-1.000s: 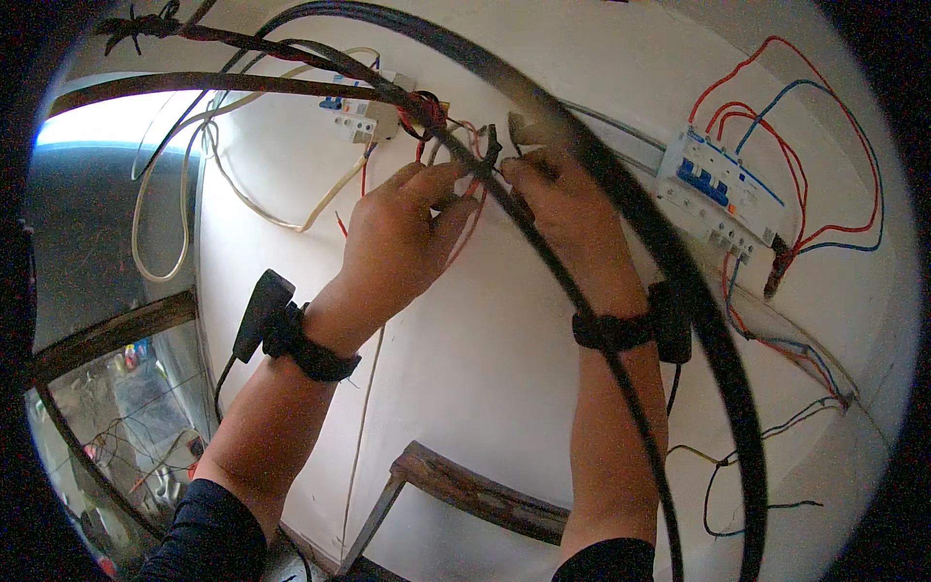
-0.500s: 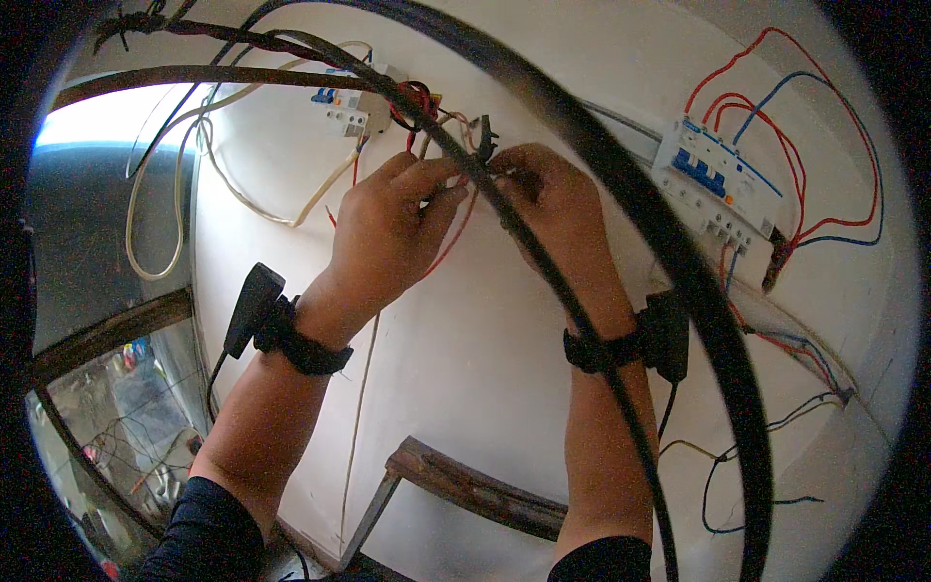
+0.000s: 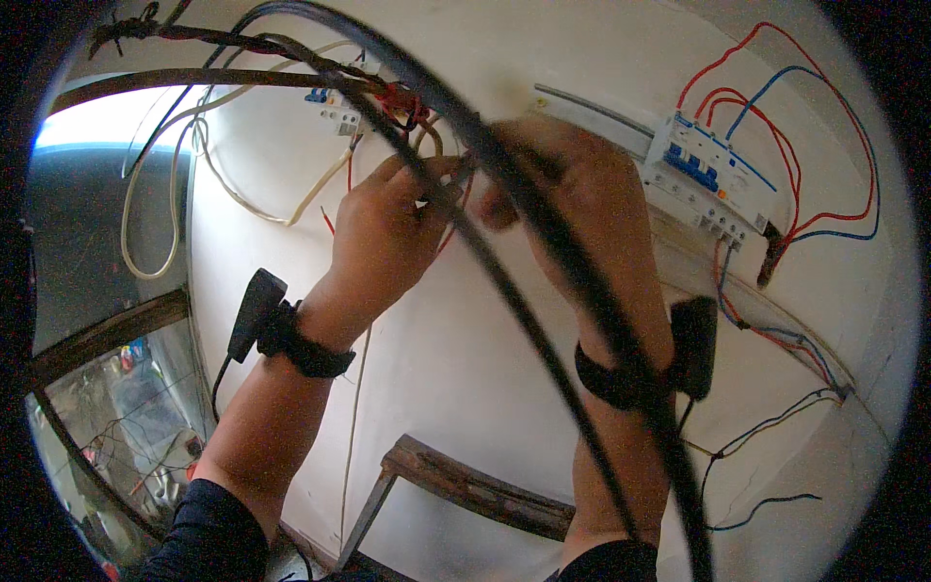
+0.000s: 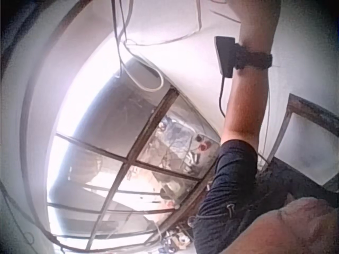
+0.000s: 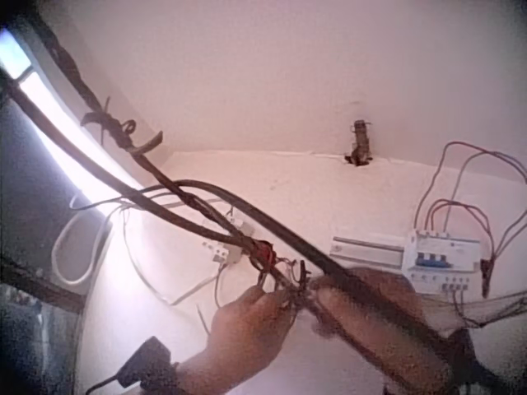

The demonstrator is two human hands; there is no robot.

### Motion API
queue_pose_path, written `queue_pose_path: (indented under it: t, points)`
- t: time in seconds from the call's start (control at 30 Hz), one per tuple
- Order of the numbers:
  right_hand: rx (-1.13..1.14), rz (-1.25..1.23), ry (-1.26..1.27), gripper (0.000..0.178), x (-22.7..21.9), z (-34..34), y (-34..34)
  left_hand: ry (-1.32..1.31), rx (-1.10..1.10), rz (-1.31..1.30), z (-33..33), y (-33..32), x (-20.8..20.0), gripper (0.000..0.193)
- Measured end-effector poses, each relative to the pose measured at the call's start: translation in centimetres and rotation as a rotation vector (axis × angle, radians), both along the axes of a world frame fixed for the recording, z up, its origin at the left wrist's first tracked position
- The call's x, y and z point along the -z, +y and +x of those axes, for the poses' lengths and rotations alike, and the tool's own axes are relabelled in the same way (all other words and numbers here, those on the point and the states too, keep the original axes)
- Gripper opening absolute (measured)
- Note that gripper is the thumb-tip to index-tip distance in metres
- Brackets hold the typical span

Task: Repairing and insulating electrical connections in a junction box using electrical tape.

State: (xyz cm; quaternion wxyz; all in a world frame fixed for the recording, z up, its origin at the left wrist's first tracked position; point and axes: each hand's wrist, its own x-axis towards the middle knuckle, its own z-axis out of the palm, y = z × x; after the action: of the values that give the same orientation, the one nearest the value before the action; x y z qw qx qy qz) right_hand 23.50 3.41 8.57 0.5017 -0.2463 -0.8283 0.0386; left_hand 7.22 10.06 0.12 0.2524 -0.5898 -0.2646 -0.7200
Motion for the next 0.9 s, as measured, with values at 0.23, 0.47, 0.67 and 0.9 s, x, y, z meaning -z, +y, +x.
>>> queue_pose_path:
  t: [0.23,0.47,0.67,0.9]
  points:
    - [0.085,0.620,-0.133,0.027,-1.2,-1.5,2.9,0.011,-0.020,-0.062,-0.4,-0.9,-0.1,0.020]
    - [0.452,0.878,-0.401,0.036,-1.0,-0.4,4.0,0.024,0.019,-0.029,-0.6,-0.6,0.1,0.020]
    - [0.416,1.015,-0.411,0.033,-1.0,-0.1,4.3,0.028,0.026,-0.023,-0.5,-0.4,0.1,0.020]
    - [0.334,1.045,-0.393,0.010,-1.2,-0.3,4.4,0.032,0.009,-0.039,-0.6,-0.6,0.1,0.022]
